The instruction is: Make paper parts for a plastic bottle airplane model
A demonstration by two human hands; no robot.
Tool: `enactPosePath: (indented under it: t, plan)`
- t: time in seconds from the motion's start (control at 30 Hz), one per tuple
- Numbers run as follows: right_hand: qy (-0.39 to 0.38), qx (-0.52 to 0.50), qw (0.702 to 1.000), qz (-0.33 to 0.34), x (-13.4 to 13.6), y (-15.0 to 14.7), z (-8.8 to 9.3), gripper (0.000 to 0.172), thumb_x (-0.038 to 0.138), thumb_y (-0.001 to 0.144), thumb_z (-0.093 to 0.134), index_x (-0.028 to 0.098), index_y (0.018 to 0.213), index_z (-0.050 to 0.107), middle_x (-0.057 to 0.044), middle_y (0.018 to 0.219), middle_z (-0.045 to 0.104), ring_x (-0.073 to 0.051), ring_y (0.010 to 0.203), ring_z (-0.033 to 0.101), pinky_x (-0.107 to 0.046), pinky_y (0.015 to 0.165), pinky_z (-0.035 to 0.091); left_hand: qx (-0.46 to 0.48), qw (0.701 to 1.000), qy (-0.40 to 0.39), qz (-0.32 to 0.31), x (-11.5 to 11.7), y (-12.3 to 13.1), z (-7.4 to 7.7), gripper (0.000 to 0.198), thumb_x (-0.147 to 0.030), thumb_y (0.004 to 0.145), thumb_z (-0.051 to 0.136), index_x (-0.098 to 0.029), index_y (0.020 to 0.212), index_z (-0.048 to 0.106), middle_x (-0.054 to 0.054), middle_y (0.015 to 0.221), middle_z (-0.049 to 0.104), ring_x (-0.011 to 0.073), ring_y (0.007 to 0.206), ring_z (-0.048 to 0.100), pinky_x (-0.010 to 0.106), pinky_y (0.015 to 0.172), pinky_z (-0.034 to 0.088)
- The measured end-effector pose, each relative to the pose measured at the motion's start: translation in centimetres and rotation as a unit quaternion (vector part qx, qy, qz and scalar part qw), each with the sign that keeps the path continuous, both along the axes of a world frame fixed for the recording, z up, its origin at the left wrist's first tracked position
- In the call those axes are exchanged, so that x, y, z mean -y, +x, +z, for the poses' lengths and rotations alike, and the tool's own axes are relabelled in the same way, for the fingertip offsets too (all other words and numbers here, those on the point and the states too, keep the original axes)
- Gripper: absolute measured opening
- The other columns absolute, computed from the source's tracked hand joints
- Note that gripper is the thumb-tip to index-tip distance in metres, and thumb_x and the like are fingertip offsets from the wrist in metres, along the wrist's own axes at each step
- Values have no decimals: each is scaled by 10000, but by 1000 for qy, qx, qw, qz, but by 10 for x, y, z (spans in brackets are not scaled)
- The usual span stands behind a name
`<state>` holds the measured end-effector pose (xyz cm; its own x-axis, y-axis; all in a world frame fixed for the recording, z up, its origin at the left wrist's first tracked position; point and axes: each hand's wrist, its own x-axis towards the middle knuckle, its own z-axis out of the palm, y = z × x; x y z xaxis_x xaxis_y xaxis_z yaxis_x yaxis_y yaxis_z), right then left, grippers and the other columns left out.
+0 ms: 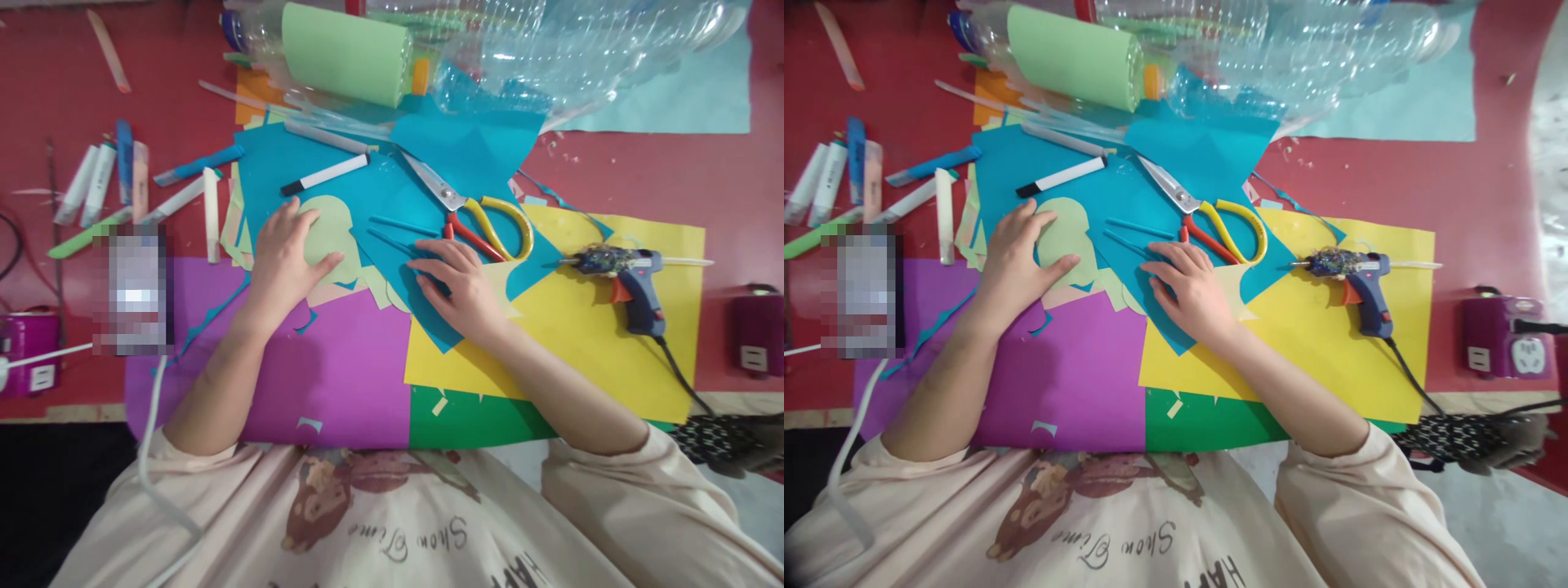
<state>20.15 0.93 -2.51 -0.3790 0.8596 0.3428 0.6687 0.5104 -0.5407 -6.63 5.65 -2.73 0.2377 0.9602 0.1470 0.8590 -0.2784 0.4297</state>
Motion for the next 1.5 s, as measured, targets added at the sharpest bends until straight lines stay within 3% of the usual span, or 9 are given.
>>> enactPosePath:
  t: [0.53,0.7,0.83,1.1,1.2,1.3,1.37,1.43,1.5]
  plan:
    - [0,-35,999,-2,0,-1,-2,181,217,926,498,247,1002,659,-91,1170,687,-260,1079,628,-513,971,468,50,998,16,14,8,9,3,515,-323,796,712,-254,1280,550,80,1227,665,316,1155,603,441,1003,471]
    - [10,-49,999,4,0,-1,-1,171,201,924,505,247,997,653,-91,1146,694,-255,1064,638,-502,964,476,156,986,40,38,9,7,11,408,-379,843,658,-268,1223,561,6,1242,653,243,1129,616,379,977,509]
    - [16,-91,995,38,4,-3,3,177,189,932,500,235,1010,652,-98,1095,700,-239,1029,651,-472,944,494,271,961,41,46,14,12,15,484,-513,855,623,-300,1270,495,14,1290,610,229,1119,618,369,928,538]
    - [-154,-149,962,169,19,-11,11,283,317,950,506,201,1150,669,-130,1264,635,-232,1178,610,-399,967,523,357,931,-54,-61,35,37,5,542,-510,882,593,-262,1337,435,102,1351,558,268,1218,576,367,976,512]
    - [-194,-186,952,149,17,-10,13,316,352,946,509,222,1203,638,-102,1231,658,-231,1185,604,-413,990,507,381,919,-64,-74,36,39,0,563,-502,862,627,-273,1341,440,100,1366,548,272,1256,552,366,1000,499]
    - [-194,-229,950,85,13,-8,11,260,374,938,516,224,1100,651,-87,1108,688,-217,1089,635,-402,943,519,420,903,-67,-64,33,37,-1,525,-569,878,562,-299,1322,486,82,1341,581,267,1225,582,396,987,513]
    - [-178,-262,948,26,12,-8,7,195,367,921,537,217,993,640,-69,988,684,-194,959,650,-359,842,541,438,897,-52,-27,31,35,2,493,-630,936,360,-287,1174,624,63,1296,625,264,1209,597,436,1003,508]
    - [-156,-286,945,-33,11,-8,3,124,336,891,574,217,911,605,-36,873,652,-164,821,630,-312,728,532,425,903,-50,18,29,34,8,705,-625,964,125,-255,905,723,49,1239,670,271,1208,598,475,1017,501]
    - [-141,-290,944,-71,11,-9,0,81,299,865,592,221,879,575,-12,816,622,-146,745,595,-287,665,506,393,916,-56,56,29,34,14,772,-611,965,90,-240,729,725,43,1157,712,282,1191,609,483,982,527]
